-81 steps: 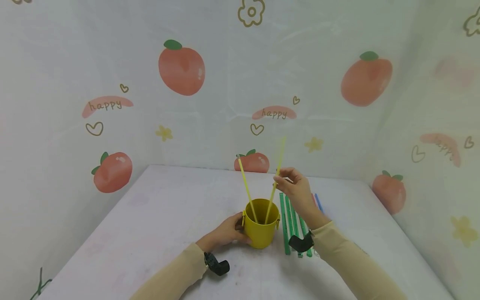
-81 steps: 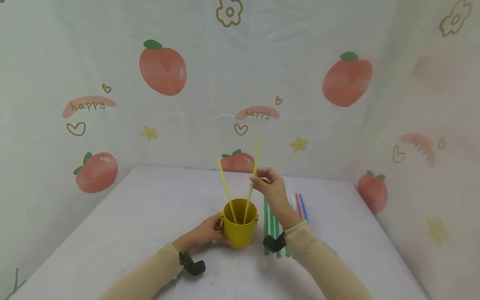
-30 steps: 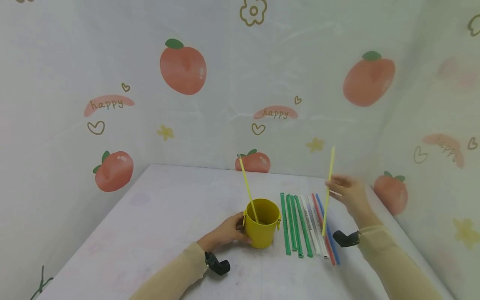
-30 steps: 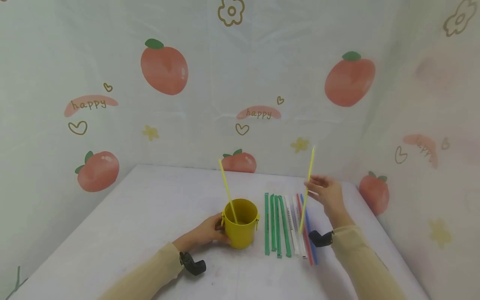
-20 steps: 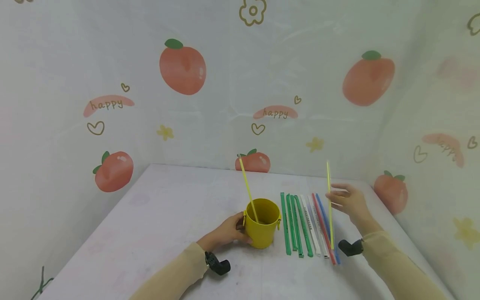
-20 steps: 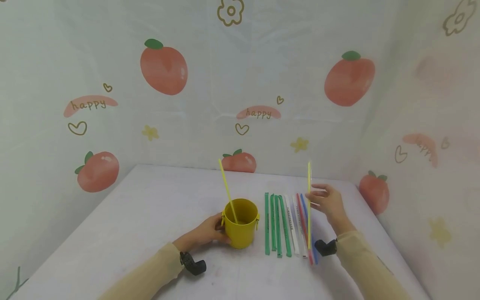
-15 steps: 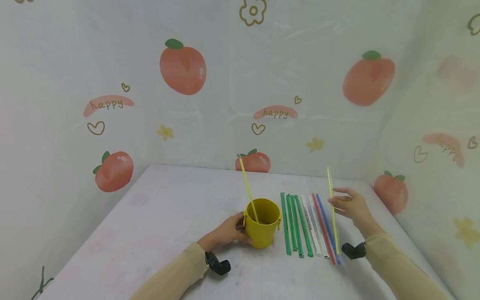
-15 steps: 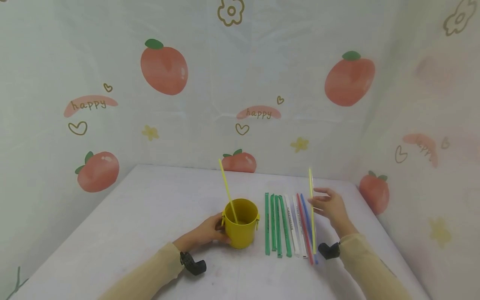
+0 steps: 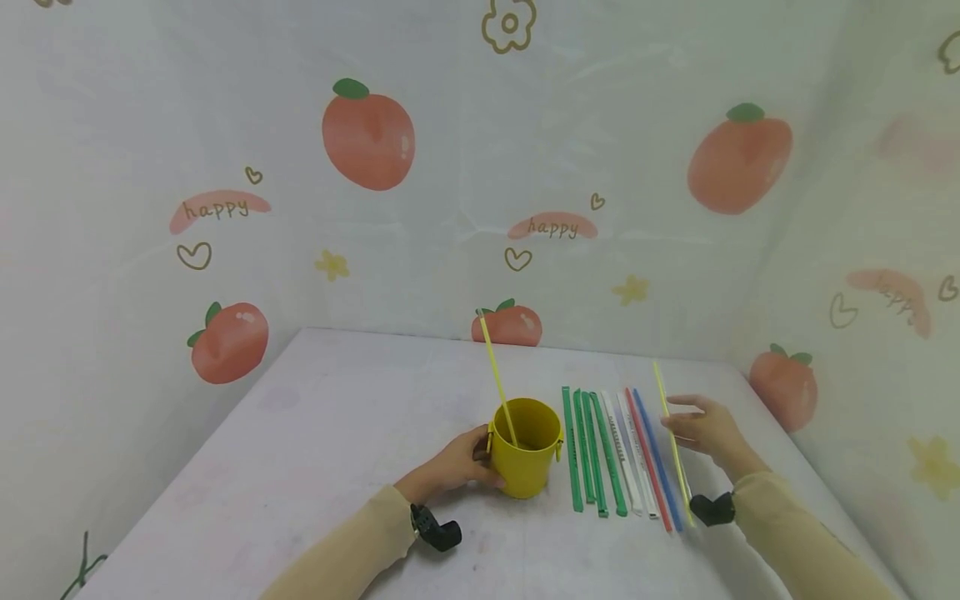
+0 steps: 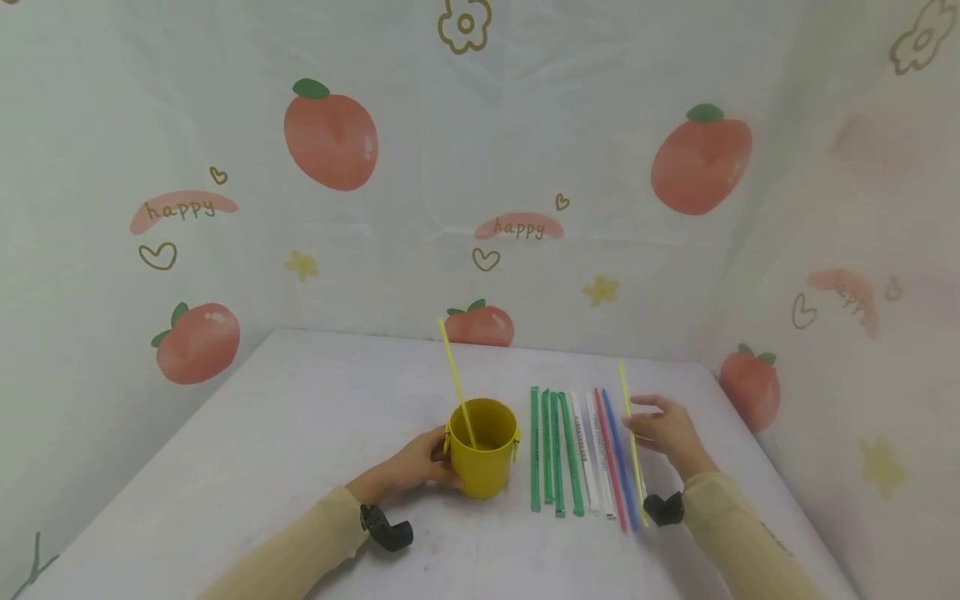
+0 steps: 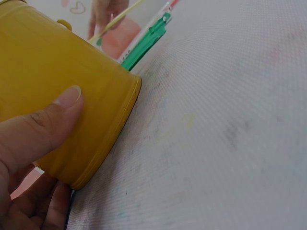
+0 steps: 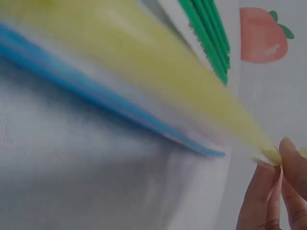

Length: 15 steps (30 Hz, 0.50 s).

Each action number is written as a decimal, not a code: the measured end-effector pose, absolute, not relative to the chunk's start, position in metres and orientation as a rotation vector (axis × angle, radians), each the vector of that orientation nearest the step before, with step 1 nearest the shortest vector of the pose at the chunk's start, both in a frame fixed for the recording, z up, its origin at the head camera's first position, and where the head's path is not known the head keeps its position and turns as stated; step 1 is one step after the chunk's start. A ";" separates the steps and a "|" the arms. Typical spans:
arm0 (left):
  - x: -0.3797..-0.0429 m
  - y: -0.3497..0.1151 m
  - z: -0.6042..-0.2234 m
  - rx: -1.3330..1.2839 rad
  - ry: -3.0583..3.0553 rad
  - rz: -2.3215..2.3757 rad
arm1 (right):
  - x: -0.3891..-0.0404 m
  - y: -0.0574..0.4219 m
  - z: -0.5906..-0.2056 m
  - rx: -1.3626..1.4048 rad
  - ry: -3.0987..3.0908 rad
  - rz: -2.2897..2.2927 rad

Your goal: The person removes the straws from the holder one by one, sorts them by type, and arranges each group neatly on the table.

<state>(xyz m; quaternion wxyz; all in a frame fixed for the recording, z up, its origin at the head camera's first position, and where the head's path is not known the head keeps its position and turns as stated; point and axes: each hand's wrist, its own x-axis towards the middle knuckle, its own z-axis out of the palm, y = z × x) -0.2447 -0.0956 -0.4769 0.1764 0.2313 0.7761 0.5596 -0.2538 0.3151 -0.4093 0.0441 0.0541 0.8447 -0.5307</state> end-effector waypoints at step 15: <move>-0.246 -0.096 -0.479 0.653 2.185 1.590 | -0.264 0.327 -0.430 0.256 2.554 -1.555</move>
